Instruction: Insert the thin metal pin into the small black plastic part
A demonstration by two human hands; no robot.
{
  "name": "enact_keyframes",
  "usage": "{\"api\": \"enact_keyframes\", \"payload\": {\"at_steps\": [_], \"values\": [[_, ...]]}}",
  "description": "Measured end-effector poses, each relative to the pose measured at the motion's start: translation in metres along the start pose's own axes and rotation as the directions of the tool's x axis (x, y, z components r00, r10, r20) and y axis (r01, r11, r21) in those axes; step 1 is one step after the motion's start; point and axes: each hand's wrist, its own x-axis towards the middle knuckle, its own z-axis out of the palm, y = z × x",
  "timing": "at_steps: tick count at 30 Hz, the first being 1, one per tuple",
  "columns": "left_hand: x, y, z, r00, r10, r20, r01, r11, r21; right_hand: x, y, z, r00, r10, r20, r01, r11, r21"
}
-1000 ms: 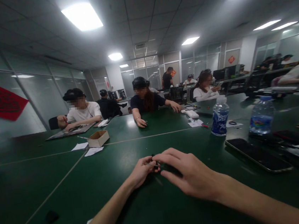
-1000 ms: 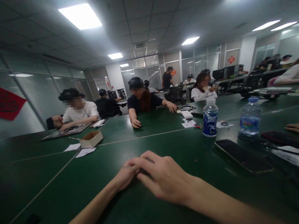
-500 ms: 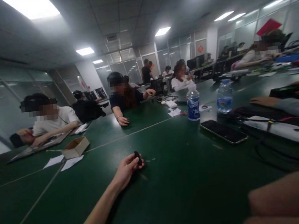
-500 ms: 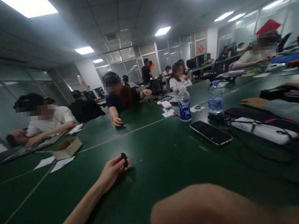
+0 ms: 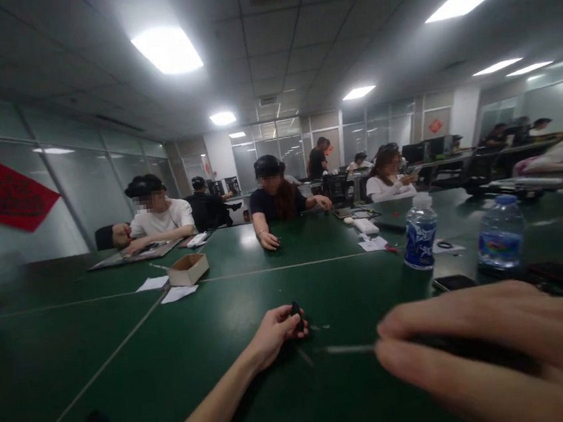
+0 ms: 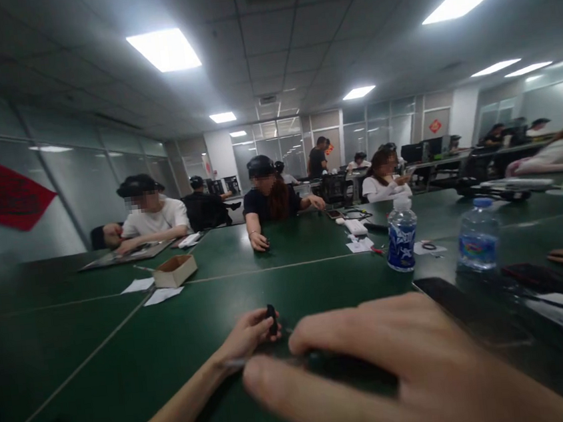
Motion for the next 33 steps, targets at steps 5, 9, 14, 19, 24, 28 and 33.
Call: {"api": "enact_keyframes", "payload": {"at_steps": [5, 9, 14, 19, 24, 28, 33], "values": [[-0.001, -0.001, 0.0, 1.0, 0.015, 0.017, -0.015, 0.999, -0.043, 0.001, 0.012, 0.095, 0.998, 0.027, 0.064, -0.042, 0.97, 0.239], [-0.001, 0.001, 0.001, 0.999, -0.023, 0.028, 0.026, 0.995, -0.096, -0.038, 0.022, 0.175, 0.957, 0.246, 0.153, -0.285, 0.892, 0.35], [0.0, 0.001, 0.001, 0.999, -0.049, 0.001, 0.049, 0.989, -0.141, -0.062, 0.025, 0.2, 0.878, 0.336, 0.342, -0.444, 0.838, 0.317], [0.001, -0.002, -0.001, 0.999, -0.044, -0.031, 0.039, 0.987, -0.157, -0.058, 0.024, 0.194, 0.84, 0.309, 0.445, -0.464, 0.835, 0.296], [0.001, -0.004, -0.005, 0.998, -0.042, -0.056, 0.034, 0.99, -0.139, -0.058, 0.023, 0.195, 0.828, 0.271, 0.491, -0.441, 0.856, 0.271], [0.001, -0.005, -0.005, 0.999, -0.024, -0.047, 0.017, 0.991, -0.135, -0.059, 0.023, 0.195, 0.831, 0.271, 0.486, -0.434, 0.863, 0.26], [0.0, -0.003, -0.004, 0.999, 0.003, -0.045, -0.008, 0.993, -0.121, -0.059, 0.024, 0.195, 0.845, 0.256, 0.469, -0.403, 0.882, 0.245]]}}
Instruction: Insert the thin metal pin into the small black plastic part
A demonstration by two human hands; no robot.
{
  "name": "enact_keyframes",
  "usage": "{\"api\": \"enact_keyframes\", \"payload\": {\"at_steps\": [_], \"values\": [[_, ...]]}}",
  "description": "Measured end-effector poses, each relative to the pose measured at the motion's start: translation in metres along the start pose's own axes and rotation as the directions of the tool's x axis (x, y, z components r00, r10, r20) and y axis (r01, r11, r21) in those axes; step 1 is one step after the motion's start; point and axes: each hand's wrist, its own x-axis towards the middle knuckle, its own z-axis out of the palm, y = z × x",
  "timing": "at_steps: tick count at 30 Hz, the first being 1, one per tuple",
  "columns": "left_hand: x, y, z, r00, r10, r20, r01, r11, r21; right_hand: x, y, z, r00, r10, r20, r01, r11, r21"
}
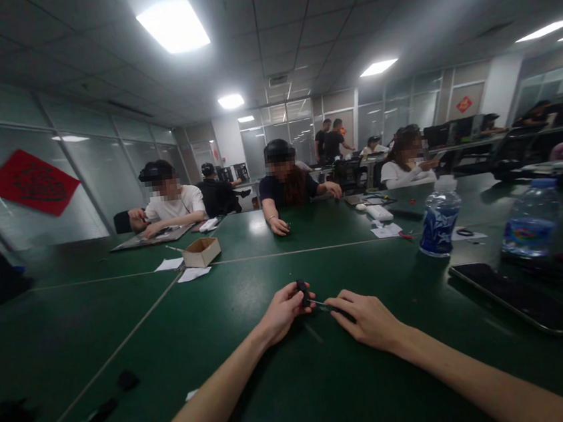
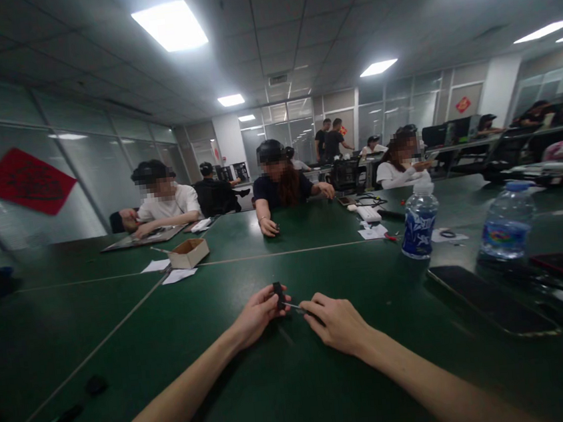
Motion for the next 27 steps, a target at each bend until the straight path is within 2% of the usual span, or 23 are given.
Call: {"api": "enact_keyframes", "payload": {"at_steps": [7, 11, 17, 22, 27], "values": [[-0.001, 0.002, 0.002, 1.0, 0.024, -0.005, -0.024, 0.999, 0.04, 0.0, -0.003, -0.001, 1.0, -0.003, -0.001, 0.003, 0.998, -0.057], [-0.003, 0.004, 0.006, 0.999, 0.049, -0.009, -0.048, 0.996, 0.073, -0.001, -0.002, -0.001, 0.999, 0.008, 0.036, -0.004, 0.994, -0.111], [-0.007, 0.01, 0.012, 0.999, 0.053, 0.002, -0.053, 0.988, 0.148, -0.002, -0.001, -0.002, 0.996, -0.049, 0.081, 0.061, 0.986, -0.156], [-0.007, 0.009, 0.01, 0.998, 0.055, -0.018, -0.052, 0.987, 0.152, -0.002, -0.001, -0.002, 0.995, -0.063, 0.072, 0.074, 0.984, -0.162], [-0.005, 0.007, 0.01, 0.998, 0.053, -0.022, -0.049, 0.987, 0.155, -0.003, -0.001, -0.001, 0.999, -0.024, 0.047, 0.03, 0.99, -0.135]]}}
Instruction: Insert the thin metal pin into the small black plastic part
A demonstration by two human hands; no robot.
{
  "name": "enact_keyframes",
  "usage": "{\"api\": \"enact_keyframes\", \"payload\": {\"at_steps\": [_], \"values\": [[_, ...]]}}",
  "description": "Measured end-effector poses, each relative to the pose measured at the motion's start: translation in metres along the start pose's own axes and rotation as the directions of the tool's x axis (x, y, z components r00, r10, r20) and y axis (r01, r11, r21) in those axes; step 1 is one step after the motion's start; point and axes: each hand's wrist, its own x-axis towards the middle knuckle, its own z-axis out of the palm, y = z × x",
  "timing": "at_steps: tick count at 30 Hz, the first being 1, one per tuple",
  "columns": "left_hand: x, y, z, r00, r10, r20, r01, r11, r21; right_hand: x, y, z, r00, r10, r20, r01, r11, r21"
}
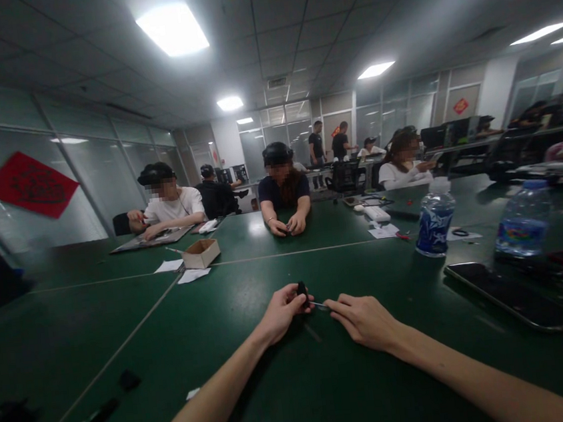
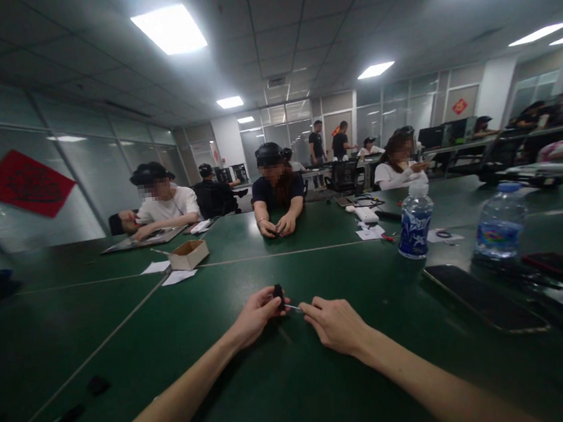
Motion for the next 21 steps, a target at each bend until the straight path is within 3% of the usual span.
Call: {"api": "enact_keyframes", "payload": {"at_steps": [12, 17, 21], "values": [[0.002, -0.003, -0.002, 1.0, -0.014, 0.024, 0.016, 0.996, -0.09, 0.0, -0.001, 0.001, 0.999, 0.034, 0.001, -0.034, 0.999, 0.013], [-0.003, 0.005, 0.01, 0.978, -0.101, 0.183, 0.075, 0.987, 0.144, 0.003, 0.003, 0.005, 0.98, 0.177, -0.087, -0.169, 0.982, 0.088], [-0.006, 0.008, 0.012, 0.983, -0.074, 0.168, 0.059, 0.994, 0.09, 0.004, 0.006, 0.007, 0.975, 0.2, -0.1, -0.188, 0.975, 0.117]]}}
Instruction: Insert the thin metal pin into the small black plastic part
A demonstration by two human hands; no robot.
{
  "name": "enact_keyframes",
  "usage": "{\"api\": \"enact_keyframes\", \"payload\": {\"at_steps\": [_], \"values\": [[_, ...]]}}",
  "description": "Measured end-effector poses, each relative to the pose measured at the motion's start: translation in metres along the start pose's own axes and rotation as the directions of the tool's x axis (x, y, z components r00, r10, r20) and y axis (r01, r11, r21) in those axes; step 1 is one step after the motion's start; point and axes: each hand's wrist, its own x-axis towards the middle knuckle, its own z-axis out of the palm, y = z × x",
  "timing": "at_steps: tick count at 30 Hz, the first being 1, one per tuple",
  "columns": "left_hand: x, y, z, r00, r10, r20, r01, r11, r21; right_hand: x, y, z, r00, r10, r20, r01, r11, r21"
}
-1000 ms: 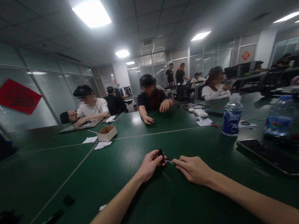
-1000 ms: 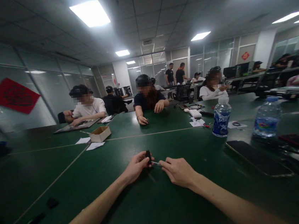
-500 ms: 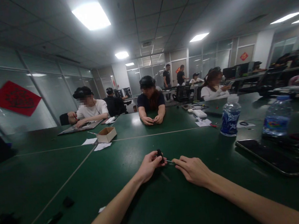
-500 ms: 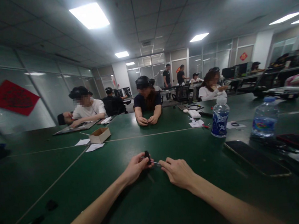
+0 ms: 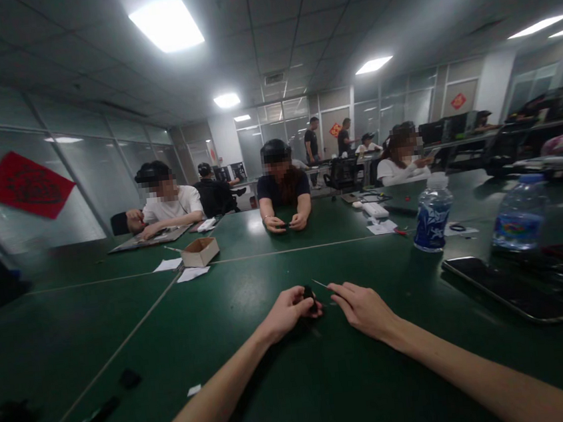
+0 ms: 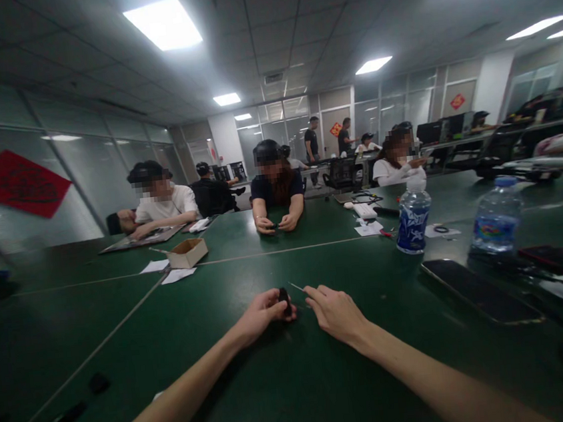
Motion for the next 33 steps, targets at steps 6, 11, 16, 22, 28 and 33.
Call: {"api": "enact_keyframes", "payload": {"at_steps": [6, 11, 16, 22, 28, 33], "values": [[0.004, -0.007, -0.008, 0.998, -0.014, -0.062, 0.006, 0.992, -0.126, -0.002, -0.001, 0.0, 0.999, -0.029, -0.014, 0.03, 0.998, 0.056], [0.008, -0.011, -0.01, 0.992, -0.028, -0.127, 0.014, 0.994, -0.107, -0.002, -0.002, 0.0, 0.998, -0.056, -0.007, 0.057, 0.997, 0.044], [0.008, -0.011, -0.012, 0.991, -0.016, -0.134, 0.013, 1.0, -0.023, -0.002, -0.004, -0.003, 0.998, -0.059, 0.014, 0.058, 0.996, 0.065], [0.01, -0.014, -0.015, 0.993, 0.018, -0.116, -0.015, 1.0, 0.026, -0.002, -0.002, -0.002, 0.995, -0.102, 0.012, 0.101, 0.993, 0.067], [0.009, -0.013, -0.012, 0.988, 0.01, -0.156, -0.011, 1.0, -0.003, -0.001, 0.001, 0.002, 0.993, -0.115, 0.002, 0.114, 0.992, 0.048], [0.005, -0.005, -0.008, 0.989, -0.004, -0.15, -0.005, 0.998, -0.057, -0.002, 0.0, 0.001, 0.995, -0.101, -0.007, 0.102, 0.994, 0.03]]}}
